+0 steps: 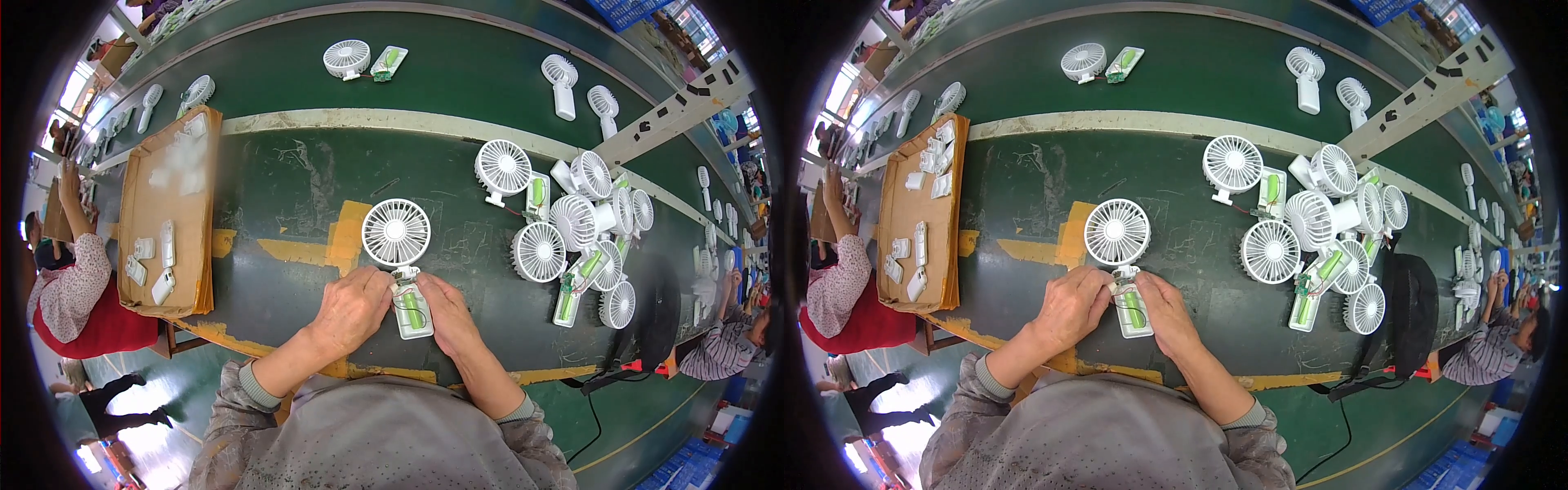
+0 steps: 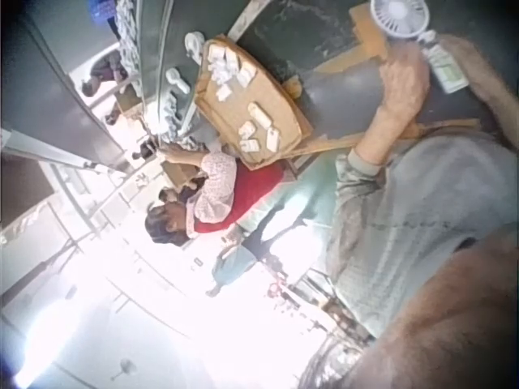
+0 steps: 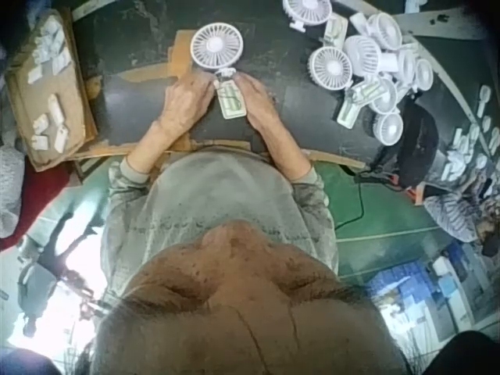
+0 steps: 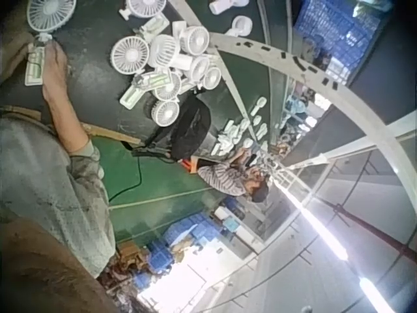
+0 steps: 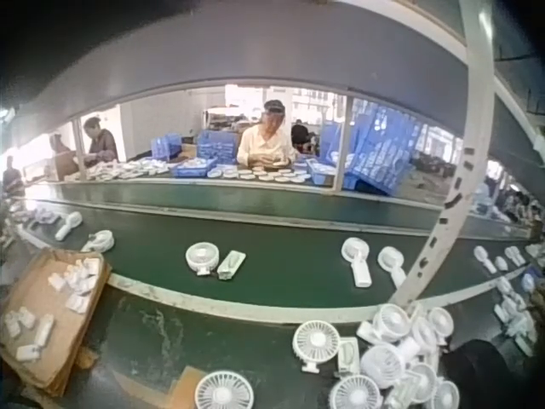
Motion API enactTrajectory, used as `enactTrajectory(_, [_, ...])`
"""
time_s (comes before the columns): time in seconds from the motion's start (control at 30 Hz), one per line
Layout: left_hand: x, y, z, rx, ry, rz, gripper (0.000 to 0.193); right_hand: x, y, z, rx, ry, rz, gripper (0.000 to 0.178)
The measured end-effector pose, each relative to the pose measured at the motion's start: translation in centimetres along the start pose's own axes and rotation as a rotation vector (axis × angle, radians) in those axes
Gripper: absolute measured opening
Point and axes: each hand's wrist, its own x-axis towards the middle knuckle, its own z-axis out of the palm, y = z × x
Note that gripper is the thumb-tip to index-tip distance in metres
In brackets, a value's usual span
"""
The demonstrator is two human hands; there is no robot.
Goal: The person assembles portable electric fans by connecting internal wiring and battery components into the fan handles, snapping plastic handle covers into place by hand, and placing the assembled fans onto the conveyor belt.
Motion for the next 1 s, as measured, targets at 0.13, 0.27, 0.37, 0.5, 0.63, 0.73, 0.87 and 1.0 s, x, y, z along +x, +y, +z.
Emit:
enactTrajectory(0.13, [-0.1, -0.1, 0.1, -0.062, 0.019, -0.022, 0.017, -0.1, -0.2, 0.3, -0.013, 0.008, -0.008, 0.030])
enactTrajectory(0.27, [-0.3, -0.3, 0.1, 0.006, -0.018, 0.118, 0.036, -0.2, -0.2, 0.2, -0.039, 0.021, -0.005, 0.031])
enactTrajectory(0.37, [-0.5, -0.3, 0.0, 0.051, -0.053, 0.181, 0.038, -0.4, -0.3, 0.2, 0.000, -0.036, -0.026, 0.030])
enactTrajectory(0.5, [-0.1, 0.7, -0.6, 0.133, -0.157, 0.176, 0.036, -0.4, -0.1, -0.3, -0.150, -0.180, -0.117, 0.033])
enactTrajectory(0.63, [0.2, 1.4, -0.6, 0.159, -0.149, 0.178, 0.034, -0.5, 0.1, -0.1, -0.163, -0.163, -0.125, 0.034])
enactTrajectory(0.73, [0.3, 1.4, -0.4, 0.178, -0.163, 0.205, 0.032, -0.5, 0.1, 0.1, -0.187, -0.155, -0.136, 0.035])
enactTrajectory(0.87, [0.6, 1.6, -0.4, 0.226, -0.215, 0.218, 0.028, -0.3, 0.6, -0.1, -0.216, -0.143, -0.179, 0.036])
enactTrajectory(1.0, [1.1, 1.8, -0.5, 0.231, -0.316, 0.217, 0.022, -0.4, 0.7, 0.0, -0.273, -0.140, -0.197, 0.035])
